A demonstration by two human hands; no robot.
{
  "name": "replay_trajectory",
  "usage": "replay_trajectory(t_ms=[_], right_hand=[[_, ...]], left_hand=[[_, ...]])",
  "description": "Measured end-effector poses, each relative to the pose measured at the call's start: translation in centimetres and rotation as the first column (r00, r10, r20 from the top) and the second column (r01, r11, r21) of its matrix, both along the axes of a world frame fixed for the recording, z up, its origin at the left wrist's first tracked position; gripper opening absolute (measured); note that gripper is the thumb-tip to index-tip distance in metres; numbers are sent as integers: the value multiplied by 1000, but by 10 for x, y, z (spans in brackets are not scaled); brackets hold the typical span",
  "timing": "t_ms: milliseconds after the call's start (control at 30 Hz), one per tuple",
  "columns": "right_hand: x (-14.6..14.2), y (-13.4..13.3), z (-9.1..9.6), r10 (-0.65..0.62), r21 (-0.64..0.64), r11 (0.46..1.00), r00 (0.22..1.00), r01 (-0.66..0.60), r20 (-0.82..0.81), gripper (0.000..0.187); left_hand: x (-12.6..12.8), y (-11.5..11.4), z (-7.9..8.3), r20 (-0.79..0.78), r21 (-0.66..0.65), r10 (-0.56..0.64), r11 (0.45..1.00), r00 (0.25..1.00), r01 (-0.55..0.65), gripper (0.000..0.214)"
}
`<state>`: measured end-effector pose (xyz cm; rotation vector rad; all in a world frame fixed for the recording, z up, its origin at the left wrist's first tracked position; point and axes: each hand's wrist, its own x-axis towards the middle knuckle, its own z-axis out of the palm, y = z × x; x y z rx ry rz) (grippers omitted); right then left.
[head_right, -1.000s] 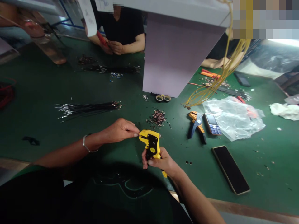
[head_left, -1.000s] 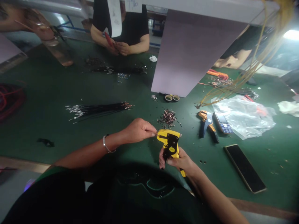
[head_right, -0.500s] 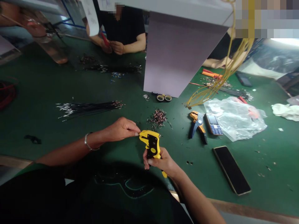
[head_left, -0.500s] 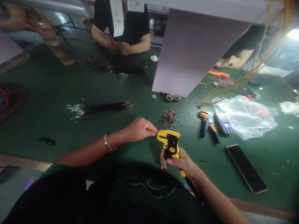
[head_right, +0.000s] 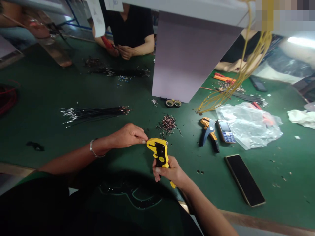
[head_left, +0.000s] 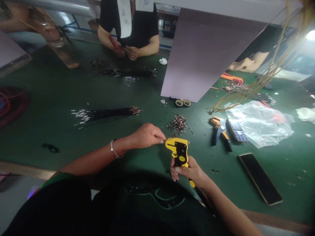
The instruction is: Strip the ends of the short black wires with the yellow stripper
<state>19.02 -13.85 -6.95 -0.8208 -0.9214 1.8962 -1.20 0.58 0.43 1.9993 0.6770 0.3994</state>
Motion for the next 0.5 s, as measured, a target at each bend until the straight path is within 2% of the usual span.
replay_trajectory(t_ms=[333, 500], right_hand=[[-5, -2, 6, -25, -7, 1000, 993, 26, 114, 25], [-7, -3, 12, -28, 1, 1000, 947, 29, 320, 26]], left_hand=[[1, 2, -4, -64, 4, 12, 1000, 998, -11, 16], [1, 2, -6, -50, -7, 43, 999, 998, -44, 14]])
